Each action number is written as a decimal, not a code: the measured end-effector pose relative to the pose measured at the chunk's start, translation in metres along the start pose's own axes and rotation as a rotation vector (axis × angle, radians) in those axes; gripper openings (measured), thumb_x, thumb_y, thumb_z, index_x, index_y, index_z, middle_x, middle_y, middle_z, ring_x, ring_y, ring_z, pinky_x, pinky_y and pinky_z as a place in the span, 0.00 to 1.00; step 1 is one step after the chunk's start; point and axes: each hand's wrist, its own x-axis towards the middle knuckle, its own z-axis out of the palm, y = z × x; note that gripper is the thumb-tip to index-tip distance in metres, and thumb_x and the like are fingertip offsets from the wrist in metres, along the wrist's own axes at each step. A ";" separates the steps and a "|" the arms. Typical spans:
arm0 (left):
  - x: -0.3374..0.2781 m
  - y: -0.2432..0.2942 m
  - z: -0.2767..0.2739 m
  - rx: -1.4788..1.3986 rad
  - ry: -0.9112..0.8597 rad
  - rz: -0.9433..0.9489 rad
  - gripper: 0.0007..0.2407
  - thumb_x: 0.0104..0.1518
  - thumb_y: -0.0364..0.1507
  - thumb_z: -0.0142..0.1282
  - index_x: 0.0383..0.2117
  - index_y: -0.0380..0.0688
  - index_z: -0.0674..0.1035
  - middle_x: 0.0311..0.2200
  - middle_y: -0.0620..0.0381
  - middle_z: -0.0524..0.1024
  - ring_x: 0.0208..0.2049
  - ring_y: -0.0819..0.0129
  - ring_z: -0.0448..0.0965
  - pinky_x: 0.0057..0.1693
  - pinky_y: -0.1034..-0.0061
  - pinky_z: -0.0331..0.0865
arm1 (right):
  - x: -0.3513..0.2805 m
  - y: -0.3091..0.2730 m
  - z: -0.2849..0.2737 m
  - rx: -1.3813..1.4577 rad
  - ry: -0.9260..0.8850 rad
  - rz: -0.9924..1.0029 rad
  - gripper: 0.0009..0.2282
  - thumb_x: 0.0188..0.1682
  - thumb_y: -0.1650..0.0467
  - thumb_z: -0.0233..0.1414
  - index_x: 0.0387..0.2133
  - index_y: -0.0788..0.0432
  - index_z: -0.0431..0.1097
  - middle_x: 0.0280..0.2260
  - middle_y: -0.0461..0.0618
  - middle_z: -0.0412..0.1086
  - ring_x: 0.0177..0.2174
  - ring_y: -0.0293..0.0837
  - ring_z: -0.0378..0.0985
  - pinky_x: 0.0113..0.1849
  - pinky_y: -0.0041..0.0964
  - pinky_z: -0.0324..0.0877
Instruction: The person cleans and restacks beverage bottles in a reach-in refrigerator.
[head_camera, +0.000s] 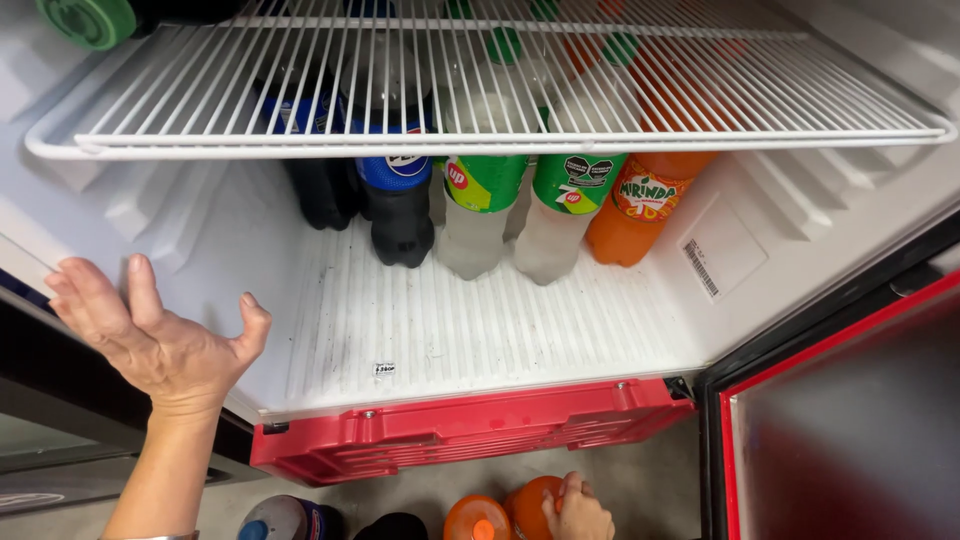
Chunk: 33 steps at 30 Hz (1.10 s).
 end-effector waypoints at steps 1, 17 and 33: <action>0.000 0.000 0.000 0.001 0.002 0.004 0.42 0.58 0.48 0.58 0.76 0.41 0.52 0.75 0.35 0.42 0.75 0.39 0.37 0.78 0.42 0.39 | 0.002 0.001 0.001 0.001 -0.022 -0.003 0.17 0.42 0.53 0.59 0.35 0.45 0.65 0.37 0.45 0.75 0.33 0.56 0.84 0.38 0.53 0.78; -0.001 -0.002 0.000 -0.068 0.052 0.033 0.42 0.57 0.47 0.59 0.75 0.40 0.54 0.76 0.35 0.45 0.75 0.40 0.40 0.78 0.41 0.46 | 0.096 0.101 0.161 -0.047 0.070 -0.430 0.40 0.39 0.53 0.62 0.62 0.57 0.54 0.43 0.75 0.68 0.34 0.61 0.84 0.38 0.54 0.80; 0.018 0.031 -0.026 -0.432 0.206 -0.333 0.31 0.65 0.23 0.62 0.69 0.34 0.53 0.59 0.40 0.71 0.58 0.53 0.76 0.65 0.70 0.71 | 0.164 0.178 0.259 0.195 0.358 -0.487 0.37 0.25 0.61 0.69 0.52 0.57 0.66 0.35 0.67 0.72 0.29 0.60 0.82 0.35 0.50 0.81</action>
